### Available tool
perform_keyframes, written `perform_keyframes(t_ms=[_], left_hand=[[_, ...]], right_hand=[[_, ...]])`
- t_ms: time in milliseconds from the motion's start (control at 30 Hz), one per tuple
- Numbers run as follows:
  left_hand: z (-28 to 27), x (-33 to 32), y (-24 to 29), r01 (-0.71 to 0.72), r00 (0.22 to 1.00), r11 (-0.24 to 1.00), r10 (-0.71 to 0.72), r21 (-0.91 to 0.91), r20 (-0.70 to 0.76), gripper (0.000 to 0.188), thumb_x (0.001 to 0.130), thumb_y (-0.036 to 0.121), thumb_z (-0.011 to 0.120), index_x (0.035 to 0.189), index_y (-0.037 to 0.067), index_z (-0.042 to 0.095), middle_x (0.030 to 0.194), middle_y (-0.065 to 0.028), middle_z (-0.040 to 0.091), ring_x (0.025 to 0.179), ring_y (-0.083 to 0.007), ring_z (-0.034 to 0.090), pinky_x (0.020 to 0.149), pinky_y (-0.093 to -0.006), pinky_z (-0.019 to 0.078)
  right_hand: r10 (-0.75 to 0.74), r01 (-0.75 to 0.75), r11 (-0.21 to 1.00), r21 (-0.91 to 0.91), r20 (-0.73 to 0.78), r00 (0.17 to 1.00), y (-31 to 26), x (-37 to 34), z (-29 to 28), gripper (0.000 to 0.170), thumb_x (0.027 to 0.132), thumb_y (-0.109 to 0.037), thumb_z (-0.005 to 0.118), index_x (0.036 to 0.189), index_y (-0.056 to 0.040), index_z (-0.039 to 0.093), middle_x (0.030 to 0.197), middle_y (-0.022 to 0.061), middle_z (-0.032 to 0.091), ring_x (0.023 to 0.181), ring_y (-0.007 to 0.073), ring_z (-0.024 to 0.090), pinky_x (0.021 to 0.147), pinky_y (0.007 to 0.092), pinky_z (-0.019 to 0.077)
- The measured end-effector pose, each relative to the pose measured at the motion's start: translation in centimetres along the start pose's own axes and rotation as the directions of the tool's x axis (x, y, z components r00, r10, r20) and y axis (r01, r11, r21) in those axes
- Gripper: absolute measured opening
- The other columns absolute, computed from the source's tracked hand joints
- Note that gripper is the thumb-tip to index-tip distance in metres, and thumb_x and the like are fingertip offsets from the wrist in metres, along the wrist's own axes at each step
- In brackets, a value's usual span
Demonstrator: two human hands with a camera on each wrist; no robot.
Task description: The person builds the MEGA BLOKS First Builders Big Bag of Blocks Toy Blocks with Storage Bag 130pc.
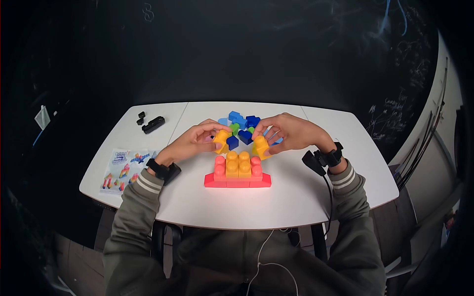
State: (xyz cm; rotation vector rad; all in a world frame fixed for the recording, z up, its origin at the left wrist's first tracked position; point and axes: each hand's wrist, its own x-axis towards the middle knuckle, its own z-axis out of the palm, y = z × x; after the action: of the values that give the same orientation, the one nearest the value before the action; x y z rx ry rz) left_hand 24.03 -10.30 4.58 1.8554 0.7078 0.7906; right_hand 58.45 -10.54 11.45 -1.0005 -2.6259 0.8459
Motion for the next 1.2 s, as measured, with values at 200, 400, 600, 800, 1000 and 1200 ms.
perform_keyframes(t_ms=[200,400,600,800,1000,1200], left_hand=[[-1.2,-0.1,-1.0,0.059,0.992,0.995,-0.049,-0.08,0.118,0.04,0.092,-0.004,0.086,0.125,0.008,0.066,0.133,-0.0019,0.065,0.124,-0.0105,0.067,0.109,-0.0289,0.0566],[-0.9,-0.1,-1.0,-0.058,0.987,0.997,0.051,0.042,0.155,0.039,0.086,-0.004,0.093,0.113,0.007,0.067,0.129,-0.004,0.072,0.117,-0.0106,0.07,0.105,-0.0277,0.0579],[-0.5,-0.1,-1.0,0.003,0.992,0.993,-0.018,0.115,0.125,0.04,0.084,-0.002,0.094,0.116,0.006,0.07,0.133,-0.0096,0.077,0.118,-0.0123,0.073,0.1,-0.0281,0.0601],[-1.0,0.3,-2.1,0.041,0.985,0.999,-0.045,0.025,0.167,0.04,0.086,-0.01,0.089,0.118,0.004,0.068,0.139,-0.0119,0.074,0.125,-0.0163,0.072,0.103,-0.0321,0.064],[-1.1,0.5,-2.9,0.053,0.974,0.997,-0.041,-0.049,0.221,0.041,0.087,-0.016,0.085,0.118,0.003,0.065,0.142,-0.014,0.07,0.129,-0.0187,0.071,0.105,-0.0348,0.0664],[-0.5,0.1,-2.3,0.021,0.979,0.999,-0.027,0.029,0.203,0.044,0.084,-0.012,0.09,0.116,0.005,0.066,0.137,-0.0101,0.07,0.131,-0.0168,0.067,0.098,-0.0311,0.0667]], right_hand=[[-0.06,0.056,0.997,-0.062,-0.065,0.996,-0.6,0.1,0.7,0.049,0.083,-0.01,0.095,0.126,-0.0039,0.073,0.125,0.0139,0.079,0.108,0.0248,0.081,0.097,0.0369,0.066],[-0.058,0.053,0.997,-0.056,-0.095,0.994,-0.7,0.1,0.7,0.05,0.083,-0.011,0.096,0.126,-0.0031,0.073,0.125,0.0146,0.078,0.108,0.0269,0.081,0.095,0.0375,0.0665],[-0.072,0.067,0.996,-0.052,-0.088,0.994,-0.5,0.4,1.7,0.045,0.076,-0.006,0.098,0.111,-0.0063,0.071,0.118,0.0122,0.076,0.106,0.0296,0.078,0.09,0.0384,0.0645],[-0.207,0.209,0.94,-0.272,0.034,0.978,2.8,2.0,3.8,0.046,0.069,-0.007,0.101,0.103,-0.0086,0.071,0.115,0.0095,0.074,0.095,0.0308,0.071,0.08,0.0409,0.0566],[-0.072,0.073,0.969,-0.237,0.013,0.997,-0.2,0.6,2.8,0.043,0.079,-0.013,0.099,0.116,-0.0054,0.08,0.102,0.0126,0.077,0.099,0.0305,0.074,0.087,0.0384,0.0569],[0.149,-0.125,0.947,-0.296,0.059,0.987,-1.4,0.1,2.9,0.046,0.098,-0.031,0.085,0.138,-0.011,0.078,0.12,0.0116,0.084,0.107,0.0315,0.077,0.093,0.0429,0.0594]])
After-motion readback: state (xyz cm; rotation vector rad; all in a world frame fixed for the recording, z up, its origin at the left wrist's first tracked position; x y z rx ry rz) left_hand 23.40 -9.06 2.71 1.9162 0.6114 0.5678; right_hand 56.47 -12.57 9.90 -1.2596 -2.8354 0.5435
